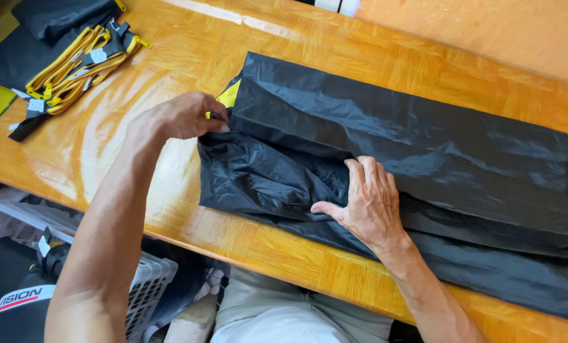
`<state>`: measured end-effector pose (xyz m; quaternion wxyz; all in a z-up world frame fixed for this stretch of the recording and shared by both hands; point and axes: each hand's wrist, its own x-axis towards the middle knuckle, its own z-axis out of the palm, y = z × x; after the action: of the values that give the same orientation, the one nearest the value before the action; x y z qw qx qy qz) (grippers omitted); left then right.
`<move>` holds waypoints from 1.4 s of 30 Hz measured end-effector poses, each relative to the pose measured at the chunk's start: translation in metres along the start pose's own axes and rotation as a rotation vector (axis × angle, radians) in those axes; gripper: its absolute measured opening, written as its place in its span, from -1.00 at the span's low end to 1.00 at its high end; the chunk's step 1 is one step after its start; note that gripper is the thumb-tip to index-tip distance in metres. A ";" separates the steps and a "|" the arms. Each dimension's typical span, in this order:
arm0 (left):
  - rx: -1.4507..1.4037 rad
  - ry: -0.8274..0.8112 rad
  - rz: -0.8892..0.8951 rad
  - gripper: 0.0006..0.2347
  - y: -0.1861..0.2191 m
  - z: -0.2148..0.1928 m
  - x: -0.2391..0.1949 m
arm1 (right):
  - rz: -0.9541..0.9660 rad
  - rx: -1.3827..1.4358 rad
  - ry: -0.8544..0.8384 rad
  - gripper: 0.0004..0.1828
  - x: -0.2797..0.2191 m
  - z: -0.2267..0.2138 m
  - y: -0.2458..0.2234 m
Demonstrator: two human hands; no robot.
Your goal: The person folds a large black fabric sheet on a wooden table. They smooth the material with their hands, fold it in half lengthwise, and then roll it tightly into a cylindrical bundle.
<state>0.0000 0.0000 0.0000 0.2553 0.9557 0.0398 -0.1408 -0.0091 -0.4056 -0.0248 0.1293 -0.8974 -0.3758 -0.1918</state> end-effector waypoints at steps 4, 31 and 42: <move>0.001 -0.014 -0.028 -0.86 0.000 -0.007 0.003 | -0.026 -0.043 0.034 0.06 -0.004 0.008 0.001; 0.243 0.283 0.195 -0.54 0.105 0.112 -0.097 | -0.038 0.089 0.093 -0.22 -0.005 0.004 0.004; 0.251 0.562 0.164 -0.52 0.134 0.162 -0.087 | -0.246 0.044 0.117 -0.79 -0.009 0.007 0.021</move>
<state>-0.1038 -0.1975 -0.0458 0.1248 0.9813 0.0137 0.1458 0.0022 -0.4233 -0.0367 0.1460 -0.8287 -0.4790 -0.2499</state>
